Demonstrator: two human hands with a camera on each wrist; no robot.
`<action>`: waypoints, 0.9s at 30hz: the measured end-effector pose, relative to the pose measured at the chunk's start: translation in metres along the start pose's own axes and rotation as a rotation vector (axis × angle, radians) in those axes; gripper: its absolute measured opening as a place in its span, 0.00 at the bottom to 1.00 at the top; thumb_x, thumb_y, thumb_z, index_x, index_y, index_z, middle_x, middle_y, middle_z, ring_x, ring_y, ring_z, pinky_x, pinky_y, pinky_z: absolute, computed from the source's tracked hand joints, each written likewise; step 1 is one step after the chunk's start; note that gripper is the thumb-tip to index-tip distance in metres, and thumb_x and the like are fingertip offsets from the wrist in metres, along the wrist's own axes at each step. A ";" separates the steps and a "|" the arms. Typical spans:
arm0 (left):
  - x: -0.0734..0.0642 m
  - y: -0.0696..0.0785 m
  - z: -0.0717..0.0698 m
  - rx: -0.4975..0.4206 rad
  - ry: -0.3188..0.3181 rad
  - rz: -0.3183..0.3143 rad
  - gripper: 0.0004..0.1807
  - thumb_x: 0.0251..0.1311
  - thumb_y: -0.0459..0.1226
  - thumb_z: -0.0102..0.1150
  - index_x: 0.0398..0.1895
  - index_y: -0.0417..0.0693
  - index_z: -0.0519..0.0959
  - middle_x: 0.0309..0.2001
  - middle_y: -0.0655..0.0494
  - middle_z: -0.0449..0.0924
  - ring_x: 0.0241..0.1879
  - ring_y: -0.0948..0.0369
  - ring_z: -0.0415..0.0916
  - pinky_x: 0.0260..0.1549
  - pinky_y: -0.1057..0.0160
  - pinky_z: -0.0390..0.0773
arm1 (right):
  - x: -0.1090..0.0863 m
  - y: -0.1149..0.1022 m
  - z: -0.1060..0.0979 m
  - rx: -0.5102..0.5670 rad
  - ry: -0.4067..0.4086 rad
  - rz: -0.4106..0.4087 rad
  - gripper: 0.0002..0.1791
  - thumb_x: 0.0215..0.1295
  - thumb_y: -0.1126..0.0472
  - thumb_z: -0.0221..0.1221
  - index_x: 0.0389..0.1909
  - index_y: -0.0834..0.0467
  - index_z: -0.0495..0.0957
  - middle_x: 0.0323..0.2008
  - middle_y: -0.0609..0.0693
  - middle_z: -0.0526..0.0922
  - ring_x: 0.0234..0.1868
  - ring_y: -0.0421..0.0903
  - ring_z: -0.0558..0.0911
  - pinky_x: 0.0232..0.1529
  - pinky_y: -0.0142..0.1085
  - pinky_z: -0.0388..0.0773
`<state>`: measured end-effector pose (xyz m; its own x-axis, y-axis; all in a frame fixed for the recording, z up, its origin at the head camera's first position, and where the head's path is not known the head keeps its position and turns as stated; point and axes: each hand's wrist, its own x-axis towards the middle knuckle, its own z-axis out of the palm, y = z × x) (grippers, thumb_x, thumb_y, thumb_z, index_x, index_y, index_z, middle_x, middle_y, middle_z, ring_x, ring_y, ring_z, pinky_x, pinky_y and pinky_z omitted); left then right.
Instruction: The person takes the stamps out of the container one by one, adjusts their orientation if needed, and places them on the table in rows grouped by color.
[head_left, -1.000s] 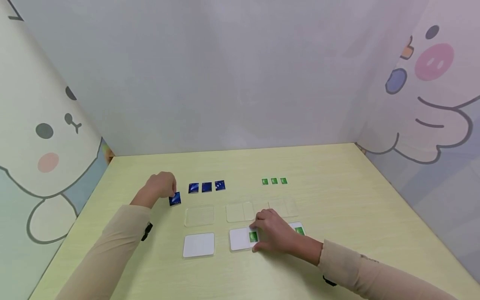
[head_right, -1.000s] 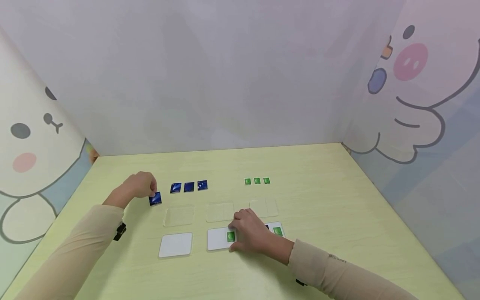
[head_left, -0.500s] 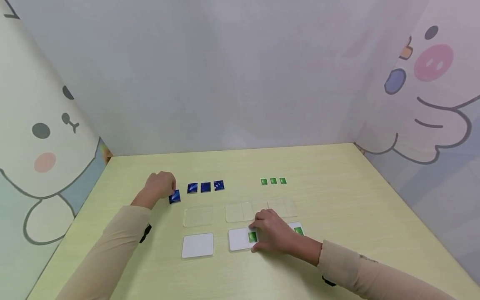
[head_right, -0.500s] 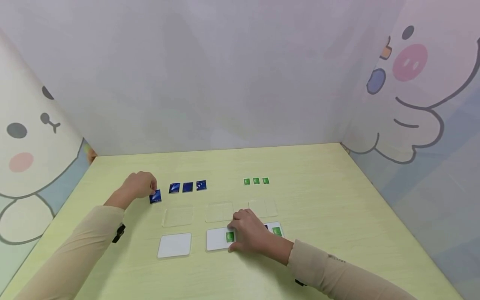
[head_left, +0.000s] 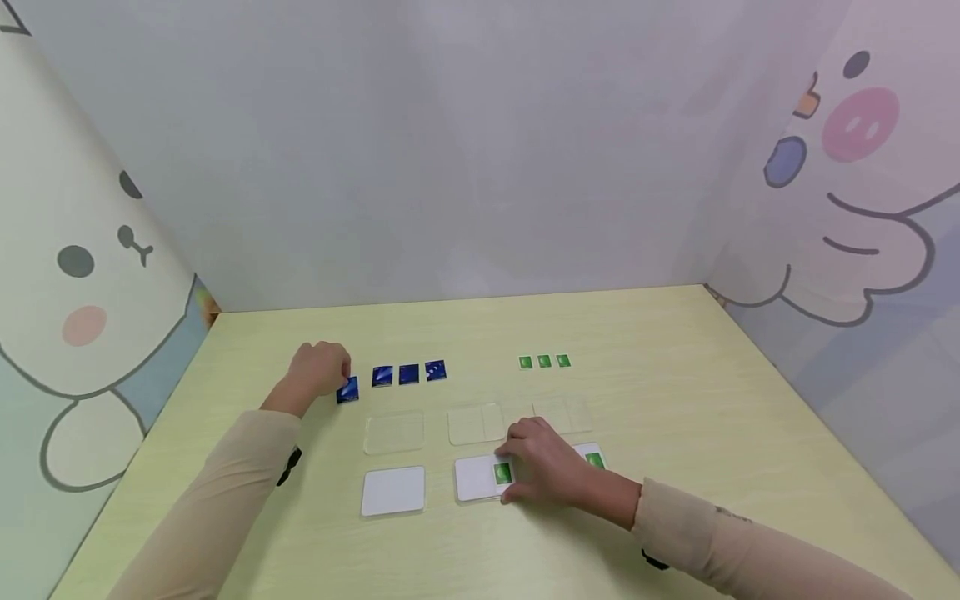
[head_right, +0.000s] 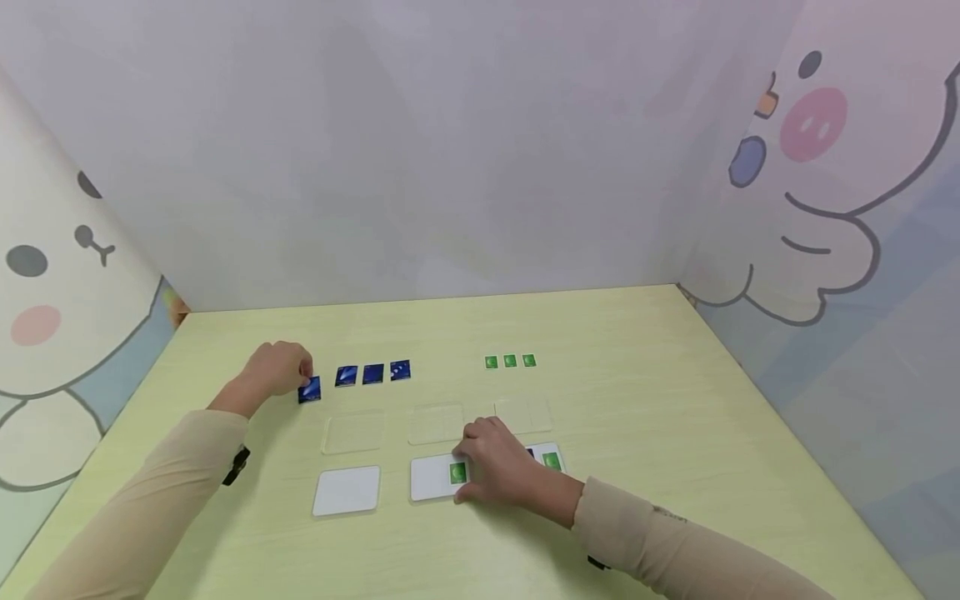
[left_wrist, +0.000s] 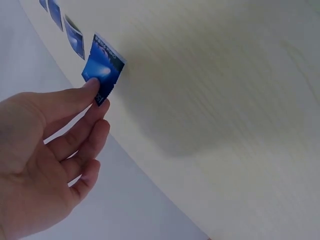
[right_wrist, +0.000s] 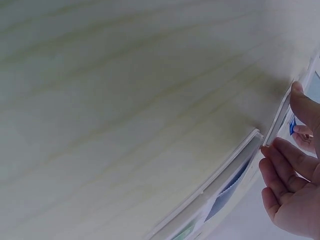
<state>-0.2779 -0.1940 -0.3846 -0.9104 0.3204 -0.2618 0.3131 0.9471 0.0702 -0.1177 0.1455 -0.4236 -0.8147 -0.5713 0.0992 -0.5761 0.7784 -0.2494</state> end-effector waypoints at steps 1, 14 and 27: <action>0.001 -0.001 0.001 0.001 0.003 0.000 0.02 0.57 0.33 0.62 0.29 0.44 0.82 0.29 0.52 0.82 0.30 0.56 0.72 0.45 0.49 0.69 | 0.000 0.000 0.000 -0.001 0.000 -0.001 0.30 0.42 0.41 0.73 0.44 0.56 0.84 0.39 0.44 0.80 0.43 0.40 0.73 0.55 0.38 0.69; 0.008 -0.001 0.005 0.018 0.048 0.011 0.04 0.57 0.32 0.60 0.30 0.44 0.84 0.33 0.51 0.85 0.32 0.55 0.74 0.47 0.47 0.69 | 0.001 0.001 0.001 -0.013 0.028 -0.033 0.30 0.41 0.42 0.74 0.42 0.57 0.84 0.37 0.44 0.80 0.42 0.40 0.74 0.53 0.38 0.70; 0.016 0.001 0.011 0.063 0.088 0.030 0.05 0.57 0.31 0.58 0.31 0.45 0.84 0.34 0.50 0.85 0.35 0.52 0.78 0.49 0.46 0.70 | 0.001 0.002 0.001 -0.004 0.009 -0.022 0.30 0.41 0.41 0.73 0.43 0.56 0.84 0.38 0.44 0.80 0.43 0.39 0.73 0.53 0.37 0.70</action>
<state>-0.2896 -0.1883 -0.3992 -0.9198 0.3516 -0.1744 0.3545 0.9349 0.0153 -0.1198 0.1458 -0.4250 -0.8026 -0.5857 0.1131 -0.5939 0.7670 -0.2429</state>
